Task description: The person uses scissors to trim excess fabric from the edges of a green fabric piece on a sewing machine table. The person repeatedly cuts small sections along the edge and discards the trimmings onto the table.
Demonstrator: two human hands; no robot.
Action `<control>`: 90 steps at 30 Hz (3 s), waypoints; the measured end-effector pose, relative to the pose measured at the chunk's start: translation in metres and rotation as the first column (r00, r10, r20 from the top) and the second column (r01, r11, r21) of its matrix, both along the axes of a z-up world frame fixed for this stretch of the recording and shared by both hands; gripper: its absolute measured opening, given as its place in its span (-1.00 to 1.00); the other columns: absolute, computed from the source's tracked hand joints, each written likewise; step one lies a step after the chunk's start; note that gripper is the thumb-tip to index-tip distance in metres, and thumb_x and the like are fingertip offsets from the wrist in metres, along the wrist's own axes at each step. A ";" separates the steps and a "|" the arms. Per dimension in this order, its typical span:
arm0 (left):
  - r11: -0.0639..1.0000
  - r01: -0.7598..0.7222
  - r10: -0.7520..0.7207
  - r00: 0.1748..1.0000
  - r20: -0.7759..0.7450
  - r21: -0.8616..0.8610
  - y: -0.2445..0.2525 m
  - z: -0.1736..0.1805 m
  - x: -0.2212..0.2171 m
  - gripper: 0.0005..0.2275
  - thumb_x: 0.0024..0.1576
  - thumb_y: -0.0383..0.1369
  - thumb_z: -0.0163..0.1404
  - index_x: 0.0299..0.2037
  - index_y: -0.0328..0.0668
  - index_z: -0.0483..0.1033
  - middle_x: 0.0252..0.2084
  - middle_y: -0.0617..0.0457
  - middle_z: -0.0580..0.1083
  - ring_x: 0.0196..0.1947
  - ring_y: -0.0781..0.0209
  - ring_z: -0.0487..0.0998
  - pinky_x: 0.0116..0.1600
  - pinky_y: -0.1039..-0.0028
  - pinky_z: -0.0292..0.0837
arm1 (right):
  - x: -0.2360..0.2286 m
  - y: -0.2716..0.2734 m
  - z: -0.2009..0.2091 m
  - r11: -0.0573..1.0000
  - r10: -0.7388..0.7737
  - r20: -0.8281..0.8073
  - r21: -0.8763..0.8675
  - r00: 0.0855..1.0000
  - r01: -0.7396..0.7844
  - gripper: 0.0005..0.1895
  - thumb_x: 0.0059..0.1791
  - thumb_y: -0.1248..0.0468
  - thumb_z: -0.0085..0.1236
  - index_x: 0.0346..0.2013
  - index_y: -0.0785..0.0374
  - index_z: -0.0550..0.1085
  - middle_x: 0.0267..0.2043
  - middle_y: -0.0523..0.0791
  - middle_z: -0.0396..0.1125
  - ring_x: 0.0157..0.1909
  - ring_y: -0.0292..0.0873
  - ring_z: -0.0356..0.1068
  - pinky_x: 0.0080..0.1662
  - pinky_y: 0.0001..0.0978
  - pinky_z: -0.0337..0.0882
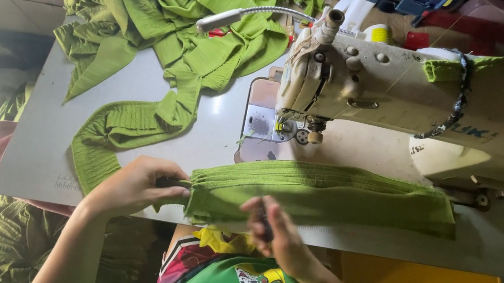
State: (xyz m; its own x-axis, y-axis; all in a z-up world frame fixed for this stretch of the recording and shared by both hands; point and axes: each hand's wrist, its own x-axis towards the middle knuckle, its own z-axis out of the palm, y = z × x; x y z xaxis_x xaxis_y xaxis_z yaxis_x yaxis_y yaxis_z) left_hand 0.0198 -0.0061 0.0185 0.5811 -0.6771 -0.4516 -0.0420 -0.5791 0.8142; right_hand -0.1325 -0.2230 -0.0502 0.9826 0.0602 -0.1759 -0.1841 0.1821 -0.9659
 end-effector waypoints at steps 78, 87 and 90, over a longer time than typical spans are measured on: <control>0.962 0.265 -0.264 0.964 -0.020 0.067 0.025 -0.020 0.017 -0.88 -0.07 -0.28 0.06 -0.51 -0.11 0.56 -0.65 0.20 0.48 -0.72 0.49 0.36 -0.63 0.79 0.21 | -0.081 -0.192 -0.009 0.041 -0.964 0.236 -0.326 0.123 0.944 -0.73 0.04 0.12 0.07 -0.24 0.18 0.22 -0.31 -0.22 0.22 -0.56 -0.48 0.15 -0.61 -0.68 0.13; 0.962 0.155 -0.188 0.973 0.135 0.225 -0.005 -0.009 0.012 -0.77 0.00 -0.14 -0.12 -0.39 -0.03 0.53 -0.57 0.24 0.45 -0.66 0.47 0.33 -0.53 0.71 0.17 | -0.052 -0.163 -0.024 -0.313 -0.262 0.831 -0.554 0.491 0.771 -0.53 0.02 0.21 0.07 -0.03 0.61 0.24 -0.18 0.23 0.22 -0.22 0.14 0.27 -0.22 -0.16 0.31; 0.970 0.099 -0.139 0.975 0.173 0.222 -0.006 -0.003 0.012 -0.68 -0.03 -0.09 -0.19 -0.30 -0.04 0.56 -0.45 0.23 0.55 -0.65 0.45 0.39 -0.50 0.71 0.25 | -0.035 -0.110 -0.043 0.363 -0.776 0.436 -0.282 0.455 0.888 -0.36 -0.16 -0.29 -0.15 -0.06 0.13 0.28 -0.44 -0.31 0.11 -0.45 -0.47 0.10 -0.40 -0.74 0.14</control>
